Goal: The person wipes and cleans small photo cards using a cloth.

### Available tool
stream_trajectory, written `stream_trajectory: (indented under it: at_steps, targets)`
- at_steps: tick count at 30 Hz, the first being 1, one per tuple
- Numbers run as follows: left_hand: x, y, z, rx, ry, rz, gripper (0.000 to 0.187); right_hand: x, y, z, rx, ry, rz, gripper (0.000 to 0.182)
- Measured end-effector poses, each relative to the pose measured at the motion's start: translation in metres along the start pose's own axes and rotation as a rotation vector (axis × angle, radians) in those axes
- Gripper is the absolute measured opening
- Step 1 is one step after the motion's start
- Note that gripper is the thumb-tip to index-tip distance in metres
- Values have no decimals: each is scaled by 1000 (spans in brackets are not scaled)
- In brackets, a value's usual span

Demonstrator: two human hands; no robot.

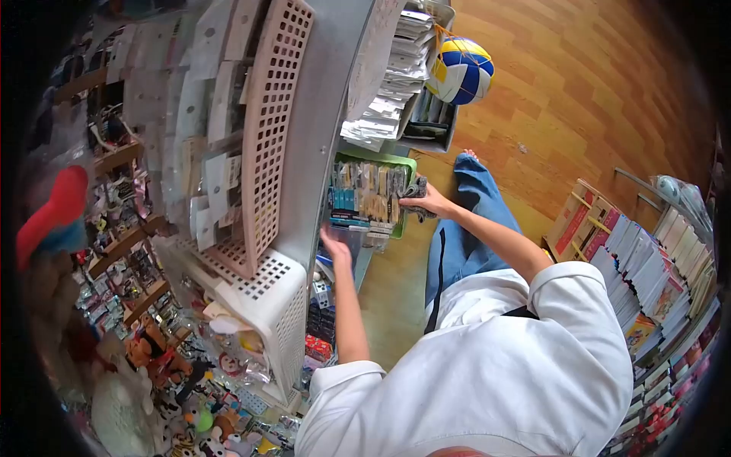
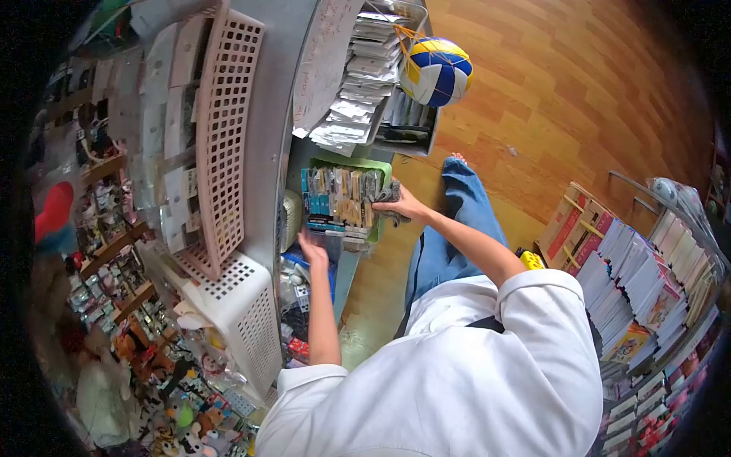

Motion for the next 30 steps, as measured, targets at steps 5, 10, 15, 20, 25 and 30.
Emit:
stream_trajectory:
  at_steps: [5, 10, 15, 20, 25, 30]
  targets:
    - [14, -130, -62, -622, -185, 167, 83, -9, 7, 0, -38, 9, -58, 83]
    - [28, -144, -57, -592, -182, 126, 82, 1, 3, -17, -38, 67, -184, 69]
    - [-14, -122, -51, -638, -375, 117, 72, 6, -3, -27, -64, 169, -237, 71]
    - [0, -117, -26, -620, -338, 172, 55, 43, 8, -22, -111, 281, -290, 75]
    - [92, -156, 20, -721, -189, 293, 60, 101, 60, -42, -195, 278, -369, 90]
    - [154, -184, 112, -789, -132, 415, 48, 187, 133, -86, -333, 140, -572, 92]
Point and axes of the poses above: each hand's wrist, its own x-axis away from the middle knuckle, its own y-axis out of the back of the hand, z = x × y, the point moved 6 cm from there along -x, towards the middle knuckle, and after that the axes turned 12 degrees about -z, right-handed, at the moved point
